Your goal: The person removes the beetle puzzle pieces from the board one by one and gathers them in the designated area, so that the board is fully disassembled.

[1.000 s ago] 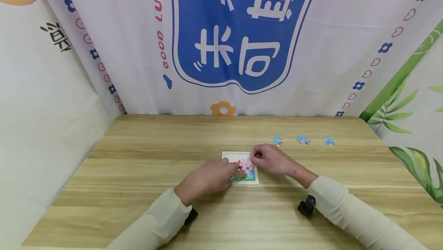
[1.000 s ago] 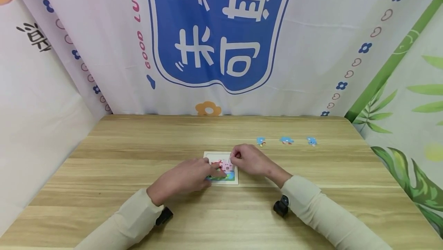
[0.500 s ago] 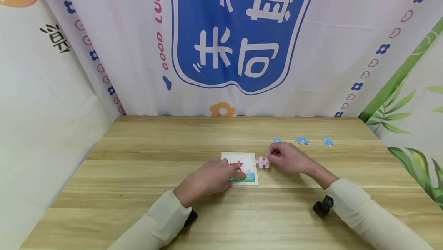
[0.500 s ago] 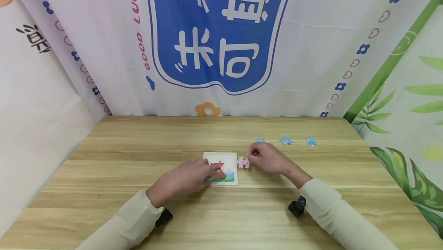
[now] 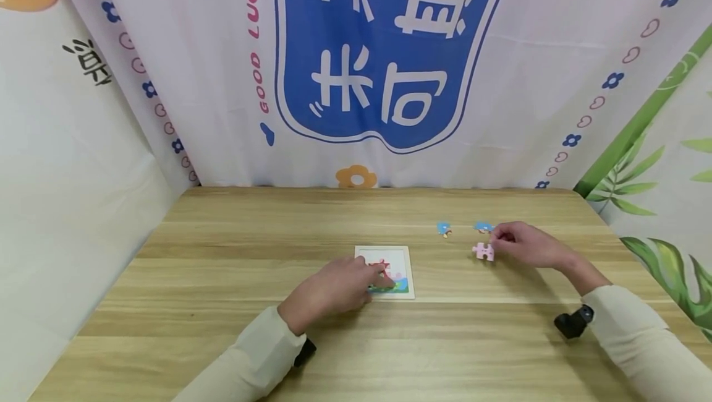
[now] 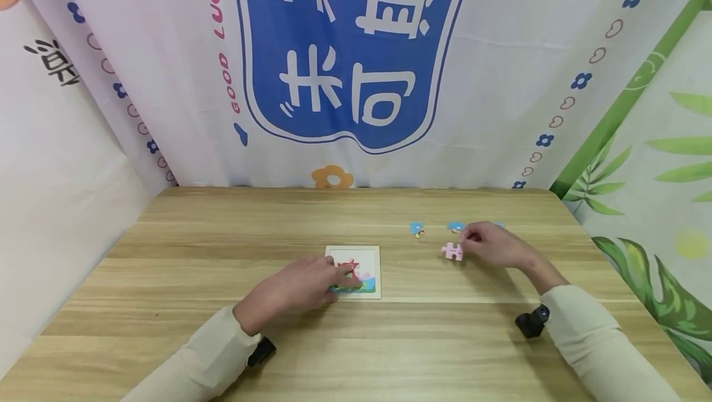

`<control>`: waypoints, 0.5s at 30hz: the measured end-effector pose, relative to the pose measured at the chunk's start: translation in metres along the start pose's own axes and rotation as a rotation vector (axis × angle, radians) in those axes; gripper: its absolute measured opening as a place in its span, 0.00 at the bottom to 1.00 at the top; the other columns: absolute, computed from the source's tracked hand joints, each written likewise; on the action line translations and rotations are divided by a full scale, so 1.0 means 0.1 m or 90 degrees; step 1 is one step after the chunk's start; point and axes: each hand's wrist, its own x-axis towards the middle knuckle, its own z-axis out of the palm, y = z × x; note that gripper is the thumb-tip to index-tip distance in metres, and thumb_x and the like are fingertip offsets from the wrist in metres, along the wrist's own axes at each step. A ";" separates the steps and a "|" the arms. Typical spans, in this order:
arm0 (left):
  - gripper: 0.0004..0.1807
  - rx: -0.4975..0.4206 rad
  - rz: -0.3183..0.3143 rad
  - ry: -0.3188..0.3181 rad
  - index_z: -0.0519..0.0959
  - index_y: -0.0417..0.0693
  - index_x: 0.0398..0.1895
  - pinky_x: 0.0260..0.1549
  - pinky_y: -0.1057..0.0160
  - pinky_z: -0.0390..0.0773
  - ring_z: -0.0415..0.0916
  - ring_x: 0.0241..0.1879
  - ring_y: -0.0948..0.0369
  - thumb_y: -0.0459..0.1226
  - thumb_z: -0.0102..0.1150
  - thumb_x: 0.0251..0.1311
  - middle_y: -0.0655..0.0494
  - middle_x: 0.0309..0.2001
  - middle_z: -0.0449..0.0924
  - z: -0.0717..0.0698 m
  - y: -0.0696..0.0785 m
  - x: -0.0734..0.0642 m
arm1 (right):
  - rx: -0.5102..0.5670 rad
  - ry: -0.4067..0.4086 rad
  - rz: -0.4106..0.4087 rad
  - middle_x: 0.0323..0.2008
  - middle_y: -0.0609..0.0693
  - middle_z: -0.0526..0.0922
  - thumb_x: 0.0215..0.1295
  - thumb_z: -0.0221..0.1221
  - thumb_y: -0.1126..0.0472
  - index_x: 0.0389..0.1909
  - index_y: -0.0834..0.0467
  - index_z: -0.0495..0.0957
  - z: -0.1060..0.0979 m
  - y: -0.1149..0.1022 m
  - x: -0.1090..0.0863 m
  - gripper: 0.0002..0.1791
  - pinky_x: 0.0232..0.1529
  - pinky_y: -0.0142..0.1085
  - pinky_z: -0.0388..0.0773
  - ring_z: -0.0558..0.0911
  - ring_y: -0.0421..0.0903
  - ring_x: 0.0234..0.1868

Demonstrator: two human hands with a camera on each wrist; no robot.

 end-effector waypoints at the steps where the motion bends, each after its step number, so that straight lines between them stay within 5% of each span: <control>1: 0.26 -0.002 0.001 0.000 0.83 0.66 0.64 0.31 0.67 0.71 0.75 0.41 0.61 0.33 0.68 0.66 0.61 0.69 0.73 0.00 0.00 0.00 | 0.001 -0.005 0.005 0.31 0.49 0.76 0.76 0.55 0.66 0.39 0.61 0.79 -0.05 0.05 -0.03 0.06 0.31 0.34 0.70 0.72 0.44 0.30; 15: 0.25 0.000 -0.002 -0.002 0.83 0.64 0.64 0.33 0.67 0.73 0.76 0.43 0.59 0.33 0.68 0.66 0.61 0.68 0.75 -0.01 0.00 0.00 | -0.090 -0.045 0.053 0.34 0.47 0.76 0.79 0.54 0.64 0.39 0.59 0.78 -0.52 0.57 -0.23 0.07 0.36 0.35 0.67 0.71 0.42 0.34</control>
